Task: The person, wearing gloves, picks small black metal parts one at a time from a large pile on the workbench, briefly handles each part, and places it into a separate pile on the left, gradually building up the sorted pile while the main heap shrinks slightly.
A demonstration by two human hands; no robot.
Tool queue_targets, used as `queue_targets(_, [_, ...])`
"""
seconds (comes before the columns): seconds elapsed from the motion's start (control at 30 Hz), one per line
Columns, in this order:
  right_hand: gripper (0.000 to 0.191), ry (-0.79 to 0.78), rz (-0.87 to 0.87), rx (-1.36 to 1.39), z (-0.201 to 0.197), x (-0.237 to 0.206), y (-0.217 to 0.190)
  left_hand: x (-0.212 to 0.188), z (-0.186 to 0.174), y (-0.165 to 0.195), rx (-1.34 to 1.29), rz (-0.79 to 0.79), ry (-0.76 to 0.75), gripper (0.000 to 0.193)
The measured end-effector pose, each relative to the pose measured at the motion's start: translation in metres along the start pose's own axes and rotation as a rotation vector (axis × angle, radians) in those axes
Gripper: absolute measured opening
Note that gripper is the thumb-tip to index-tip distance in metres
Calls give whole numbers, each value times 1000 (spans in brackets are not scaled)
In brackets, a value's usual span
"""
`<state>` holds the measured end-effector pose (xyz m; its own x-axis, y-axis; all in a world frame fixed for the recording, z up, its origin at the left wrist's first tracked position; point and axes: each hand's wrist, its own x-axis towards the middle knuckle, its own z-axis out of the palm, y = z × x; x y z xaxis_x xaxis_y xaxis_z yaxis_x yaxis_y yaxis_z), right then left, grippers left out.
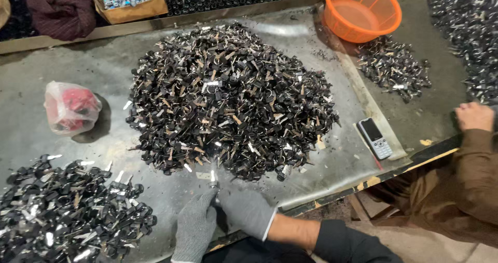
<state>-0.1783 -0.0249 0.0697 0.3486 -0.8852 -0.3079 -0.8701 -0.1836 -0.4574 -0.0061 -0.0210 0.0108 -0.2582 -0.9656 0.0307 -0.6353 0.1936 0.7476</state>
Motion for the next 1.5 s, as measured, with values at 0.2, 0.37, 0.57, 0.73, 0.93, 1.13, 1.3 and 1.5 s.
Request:
queue_targets(0.2, [36,-16,-66,132,-12,0,6,-9,13,-2,181,-90,139,16])
queue_targets(0.37, [71,33,13,-106,12,-15,16,-12,22,-9,386,-21,93,14])
queue_targets(0.57, [19,86,-3,-162,30,-12,12,-13,22,-16,205,-18,164,13])
queue_targets(0.73, [18,65,-195,61,20,0,18,-12,21,-13,198,7,138,9])
queue_targets(0.93, [24,-6,43,-270,14,5,5,-10,11,-7,183,88,198,10])
queue_targets(1.13, [79,84,-19,-259,11,11,-5,-11,5,-8,167,158,279,8])
queue_targets(1.3, [61,161,-6,1,22,11,7,-14,-5,-2,206,109,113,16])
queue_targets(1.5, [64,19,96,97,42,-14,21,-8,-48,-7,-145,151,121,28])
